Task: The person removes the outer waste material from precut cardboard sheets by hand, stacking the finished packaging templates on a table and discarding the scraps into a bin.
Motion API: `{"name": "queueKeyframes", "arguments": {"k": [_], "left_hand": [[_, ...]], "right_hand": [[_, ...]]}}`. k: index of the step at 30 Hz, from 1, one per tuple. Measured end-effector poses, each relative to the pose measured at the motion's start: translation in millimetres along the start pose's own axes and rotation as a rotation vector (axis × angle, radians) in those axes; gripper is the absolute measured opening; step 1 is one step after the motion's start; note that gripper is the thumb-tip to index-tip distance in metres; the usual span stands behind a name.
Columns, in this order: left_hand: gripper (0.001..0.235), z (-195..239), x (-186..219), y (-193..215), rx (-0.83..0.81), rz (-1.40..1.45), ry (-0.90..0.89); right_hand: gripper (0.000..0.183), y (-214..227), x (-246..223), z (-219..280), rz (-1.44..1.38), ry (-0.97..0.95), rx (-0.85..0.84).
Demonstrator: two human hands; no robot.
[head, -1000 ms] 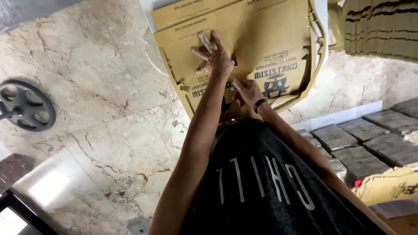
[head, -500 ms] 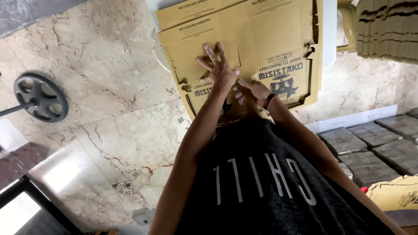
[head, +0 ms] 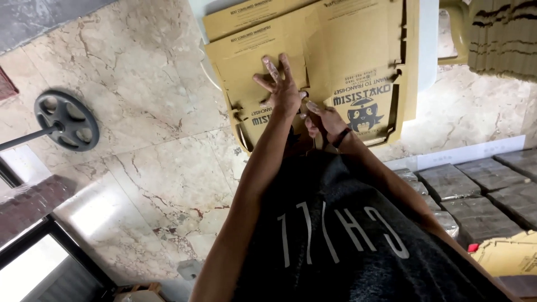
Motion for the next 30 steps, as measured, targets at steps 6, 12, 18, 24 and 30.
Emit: {"name": "queueKeyframes", "arguments": {"k": [6,12,18,24,30], "left_hand": [[0.121,-8.5,-5.9,-12.5,0.036,-0.277,-0.095],[0.113,7.1,5.0,2.2,0.048,-0.283,-0.103],[0.114,-14.8,3.2,0.6,0.039,-0.403,-0.109],[0.110,1.8,-1.1,0.7,-0.021,-0.494,-0.053],[0.109,8.5,7.5,6.7,-0.020,-0.464,-0.097]], "right_hand": [[0.024,3.5,-9.0,-1.3,-0.249,0.180,0.044],[0.035,16.6,11.9,-20.3,-0.190,0.142,-0.009],[0.048,34.6,0.1,-11.5,-0.465,0.150,-0.255],[0.041,21.1,-0.7,-0.4,-0.288,0.162,-0.261],[0.029,-4.1,-11.3,24.5,-0.161,0.000,-0.110]]}}
Point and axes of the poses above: each hand's wrist, its own z-axis away from the middle knuckle, its own y-axis out of the back of the hand, x = y × z, the point moved 6 cm from there along -z, towards the middle knuckle
